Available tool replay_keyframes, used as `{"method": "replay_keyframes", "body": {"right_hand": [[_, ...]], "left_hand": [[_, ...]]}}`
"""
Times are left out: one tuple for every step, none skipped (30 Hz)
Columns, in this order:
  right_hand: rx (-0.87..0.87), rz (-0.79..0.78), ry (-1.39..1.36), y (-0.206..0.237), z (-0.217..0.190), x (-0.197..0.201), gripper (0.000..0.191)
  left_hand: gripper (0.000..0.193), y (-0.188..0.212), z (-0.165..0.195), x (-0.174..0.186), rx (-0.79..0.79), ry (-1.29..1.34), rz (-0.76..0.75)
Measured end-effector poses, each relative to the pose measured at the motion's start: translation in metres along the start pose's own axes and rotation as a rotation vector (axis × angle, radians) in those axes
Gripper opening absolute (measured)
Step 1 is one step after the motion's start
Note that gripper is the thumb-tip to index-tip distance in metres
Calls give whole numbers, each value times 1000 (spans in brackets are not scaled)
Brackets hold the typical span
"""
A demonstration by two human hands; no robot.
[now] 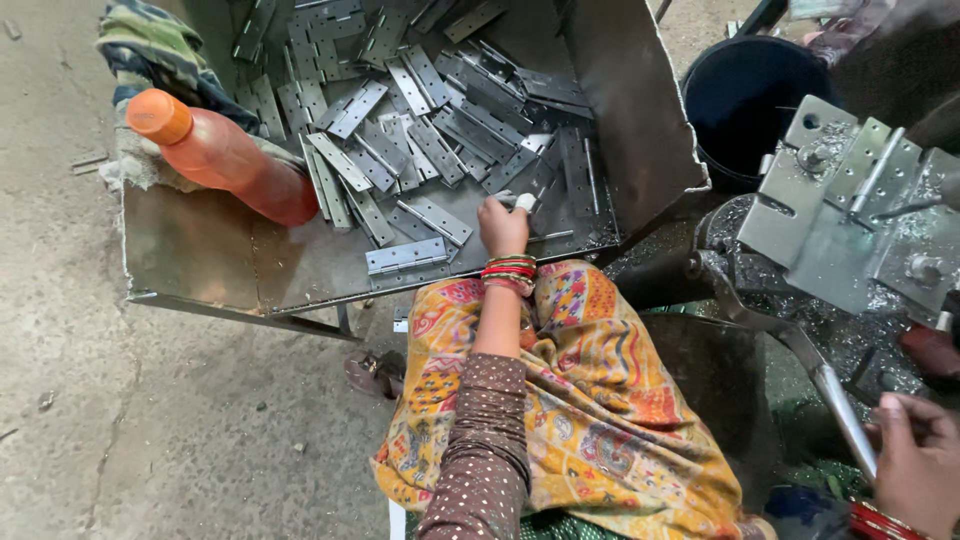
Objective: The person sits on the floor and repeatedly picks up small metal pieces from a metal bin, places them under a drill press, and operates the machine to drill holes. The person uses a metal rod to assist in positioning and handling the pieces during the process.
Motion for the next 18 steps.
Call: {"method": "replay_keyframes", "body": {"right_hand": [[18,7,16,1,-4,-1,19],[37,12,33,2,-8,0,19],[21,9,21,2,-8,-1,19],[4,4,8,2,-7,-3,20],[-14,-3,-8,2,-6,-5,21],[-9,-5,17,1,-7,-6,21],[-4,-9,43,0,-9,-7,22],[1,-12,69,0,-12,-9,22],[11,-17,104,0,-15,-11,23],[21,-21,142,0,-20,-12,24],[29,-25,181,1,-26,-13,25],[43,-38,161,3,-34,-15,25],[57,-52,143,5,-42,-16,25],[70,-65,125,7,-50,-17,25],[38,-67,200,9,-53,-17,26],[6,-70,277,10,-55,-16,27],[-26,-75,353,12,-57,-15,29],[-23,-70,337,13,-60,-16,29]], "left_hand": [[36,-2,-4,3,19,57,9],[34,-4,-5,10,0,42,30],[32,-6,-7,18,-17,27,53],[30,-8,-7,27,-35,9,78],[30,-8,-5,34,-60,33,77],[30,-8,-4,41,-85,56,78],[30,-7,-2,47,-109,79,77],[37,-3,0,47,-119,51,44],[45,1,1,46,-130,24,11],[53,4,3,43,-140,-2,-24],[53,6,1,38,-112,-42,-64],[52,9,-1,32,-83,-82,-105],[52,11,-5,26,-54,-120,-147],[50,12,-3,25,-83,-162,-140],[48,12,0,24,-113,-202,-134],[46,14,2,24,-142,-243,-128],[43,14,-2,23,-111,-244,-131],[39,14,-5,23,-81,-246,-130]]}}
Point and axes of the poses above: each hand's wrist, its own y-axis away from the middle knuckle, its own x-axis out of the back of the hand, z = x × y, the point moved 10 cm from there along -y, towards the middle knuckle
